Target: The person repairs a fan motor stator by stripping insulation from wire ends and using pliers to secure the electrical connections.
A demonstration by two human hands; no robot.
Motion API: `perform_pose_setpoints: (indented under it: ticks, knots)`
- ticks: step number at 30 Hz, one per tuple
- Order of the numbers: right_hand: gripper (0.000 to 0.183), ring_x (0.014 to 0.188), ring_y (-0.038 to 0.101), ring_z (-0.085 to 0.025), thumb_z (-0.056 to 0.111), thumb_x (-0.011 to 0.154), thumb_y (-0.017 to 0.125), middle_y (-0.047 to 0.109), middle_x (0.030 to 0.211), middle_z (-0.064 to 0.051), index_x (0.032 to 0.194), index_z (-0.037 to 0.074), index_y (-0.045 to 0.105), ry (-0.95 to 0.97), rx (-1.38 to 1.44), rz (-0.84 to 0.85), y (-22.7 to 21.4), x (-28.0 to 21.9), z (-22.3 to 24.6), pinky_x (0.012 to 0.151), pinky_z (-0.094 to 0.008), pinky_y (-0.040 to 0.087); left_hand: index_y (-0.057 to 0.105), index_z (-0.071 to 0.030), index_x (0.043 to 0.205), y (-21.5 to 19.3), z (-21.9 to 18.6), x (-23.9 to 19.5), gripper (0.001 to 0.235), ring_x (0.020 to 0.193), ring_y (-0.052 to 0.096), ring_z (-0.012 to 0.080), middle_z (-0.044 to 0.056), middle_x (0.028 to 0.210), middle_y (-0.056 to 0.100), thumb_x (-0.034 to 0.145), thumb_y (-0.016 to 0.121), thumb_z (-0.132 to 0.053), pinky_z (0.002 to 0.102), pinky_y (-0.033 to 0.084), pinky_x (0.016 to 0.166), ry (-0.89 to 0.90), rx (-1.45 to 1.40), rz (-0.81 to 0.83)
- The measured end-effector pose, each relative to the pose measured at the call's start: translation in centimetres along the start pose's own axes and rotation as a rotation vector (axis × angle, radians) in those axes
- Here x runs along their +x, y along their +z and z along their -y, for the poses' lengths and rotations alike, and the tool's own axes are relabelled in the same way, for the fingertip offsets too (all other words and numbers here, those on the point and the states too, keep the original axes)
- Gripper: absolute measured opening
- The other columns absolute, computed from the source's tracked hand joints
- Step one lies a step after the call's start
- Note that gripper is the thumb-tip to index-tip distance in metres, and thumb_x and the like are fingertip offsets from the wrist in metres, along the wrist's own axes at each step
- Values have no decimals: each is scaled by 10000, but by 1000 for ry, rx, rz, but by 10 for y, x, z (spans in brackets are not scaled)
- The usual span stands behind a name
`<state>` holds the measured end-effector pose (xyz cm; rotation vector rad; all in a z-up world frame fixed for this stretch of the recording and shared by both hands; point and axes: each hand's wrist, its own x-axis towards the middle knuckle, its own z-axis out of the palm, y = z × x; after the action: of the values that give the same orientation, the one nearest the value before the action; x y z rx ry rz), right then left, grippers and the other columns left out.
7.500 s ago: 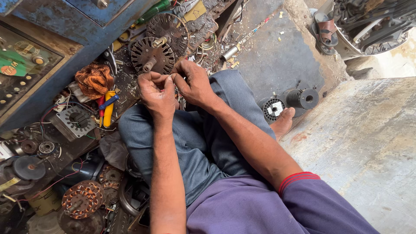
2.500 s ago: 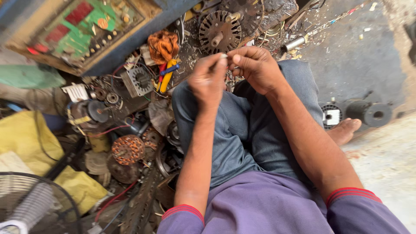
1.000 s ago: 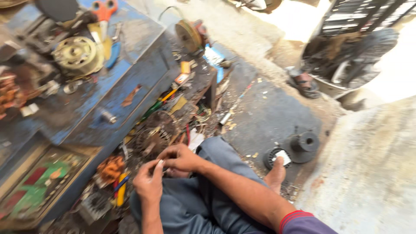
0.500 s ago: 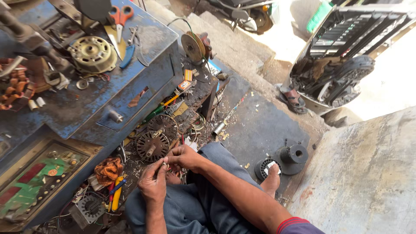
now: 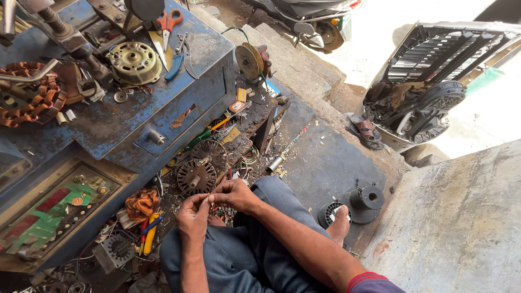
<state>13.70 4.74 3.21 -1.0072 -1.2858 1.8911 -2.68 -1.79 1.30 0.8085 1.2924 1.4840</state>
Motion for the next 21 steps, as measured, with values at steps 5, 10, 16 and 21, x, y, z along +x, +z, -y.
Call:
perform_pose_setpoints:
  ticks: [5, 10, 16, 21]
  knots:
    - [318, 698, 617, -54, 311, 966, 758, 705, 809, -7, 1016, -3, 764, -1, 103, -3, 8, 1, -3, 616, -206, 514, 690, -16, 1104, -1, 3, 4, 174, 781, 687, 88, 57, 937, 740, 930, 688, -13, 213, 559, 687, -36, -121, 14]
    - [328, 721, 601, -45, 306, 951, 752, 725, 869, -8, 1128, 30, 761, 101, 259, 118, 5, 2, 5, 641, -190, 506, 702, 5, 1109, -5, 11, 7, 154, 775, 678, 107, 69, 935, 734, 955, 693, -5, 230, 552, 682, -25, -92, -47]
    - [239, 690, 661, -95, 279, 942, 758, 723, 821, -26, 995, 46, 736, 255, 332, 42, 1, 7, -3, 617, -226, 541, 725, -17, 1086, 8, -12, 1, 144, 812, 704, 108, 60, 949, 750, 947, 707, -55, 243, 601, 743, 125, 67, 15]
    - [225, 646, 667, -114, 291, 965, 750, 703, 769, -19, 923, 73, 715, 380, 477, 40, -3, 9, -11, 584, -244, 549, 748, -44, 1012, 20, -46, -7, 117, 865, 708, 172, 71, 978, 724, 896, 754, -59, 292, 586, 753, 439, 547, -45]
